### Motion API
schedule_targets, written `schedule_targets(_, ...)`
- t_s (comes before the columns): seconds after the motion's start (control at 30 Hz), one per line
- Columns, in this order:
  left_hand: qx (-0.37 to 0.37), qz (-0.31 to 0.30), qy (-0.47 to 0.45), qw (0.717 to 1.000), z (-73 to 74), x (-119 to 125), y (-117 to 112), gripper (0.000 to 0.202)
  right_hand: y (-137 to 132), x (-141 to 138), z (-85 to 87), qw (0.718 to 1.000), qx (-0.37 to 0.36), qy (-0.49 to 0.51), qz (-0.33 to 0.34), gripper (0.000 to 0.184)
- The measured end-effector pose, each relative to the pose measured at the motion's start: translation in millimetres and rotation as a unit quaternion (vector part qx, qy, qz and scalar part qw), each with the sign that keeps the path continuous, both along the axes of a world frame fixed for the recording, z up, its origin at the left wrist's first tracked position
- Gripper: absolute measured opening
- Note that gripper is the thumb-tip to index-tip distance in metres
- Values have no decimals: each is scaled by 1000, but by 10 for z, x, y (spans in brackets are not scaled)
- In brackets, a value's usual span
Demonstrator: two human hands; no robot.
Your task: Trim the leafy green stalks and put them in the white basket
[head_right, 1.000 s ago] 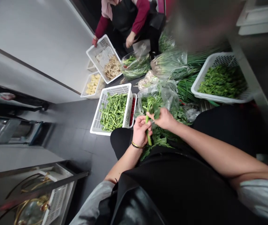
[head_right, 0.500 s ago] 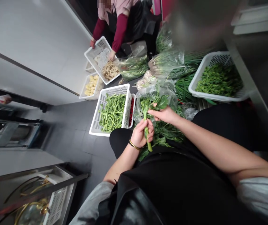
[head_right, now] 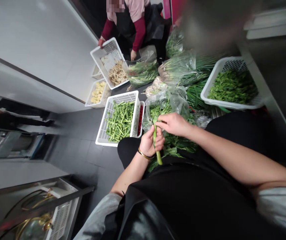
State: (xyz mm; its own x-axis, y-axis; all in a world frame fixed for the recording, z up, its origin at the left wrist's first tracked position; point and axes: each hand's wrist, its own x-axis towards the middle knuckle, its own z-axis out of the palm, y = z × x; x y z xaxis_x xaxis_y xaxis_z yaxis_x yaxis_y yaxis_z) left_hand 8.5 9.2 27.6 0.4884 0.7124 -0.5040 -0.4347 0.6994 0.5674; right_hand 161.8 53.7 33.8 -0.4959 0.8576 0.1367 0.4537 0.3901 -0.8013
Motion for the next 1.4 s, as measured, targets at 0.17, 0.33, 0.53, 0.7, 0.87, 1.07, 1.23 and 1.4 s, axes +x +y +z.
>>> schedule_targets(0.17,72,161,106,979,-115,24,-12,40,-330,55,-92,987,80,-64,127,26)
schedule_targets(0.33,98,85,80,988,-92,89,-77,39,30,168,-189,986,-167,27,2,41)
schedule_targets(0.53,37,92,25,995,-118,109,-19,34,0,-138,-104,992,37,-7,-120,40)
schedule_targets(0.7,45,229,57,971,-172,108,16,25,-446,-19,-60,981,142,-134,10,37)
schedule_targets(0.87,65,179,41,981,-121,119,-34,22,-108,182,-74,991,-102,-76,38,36)
schedule_targets(1.07,68,135,22,988,-89,116,-34,21,5,-55,-72,992,-32,81,-92,37)
schedule_targets(1.23,115,233,97,961,-146,110,-31,26,-239,-38,-39,995,78,43,-42,34)
schedule_targets(1.4,161,174,154,959,-153,154,-71,35,35,28,-96,993,-19,7,-116,39)
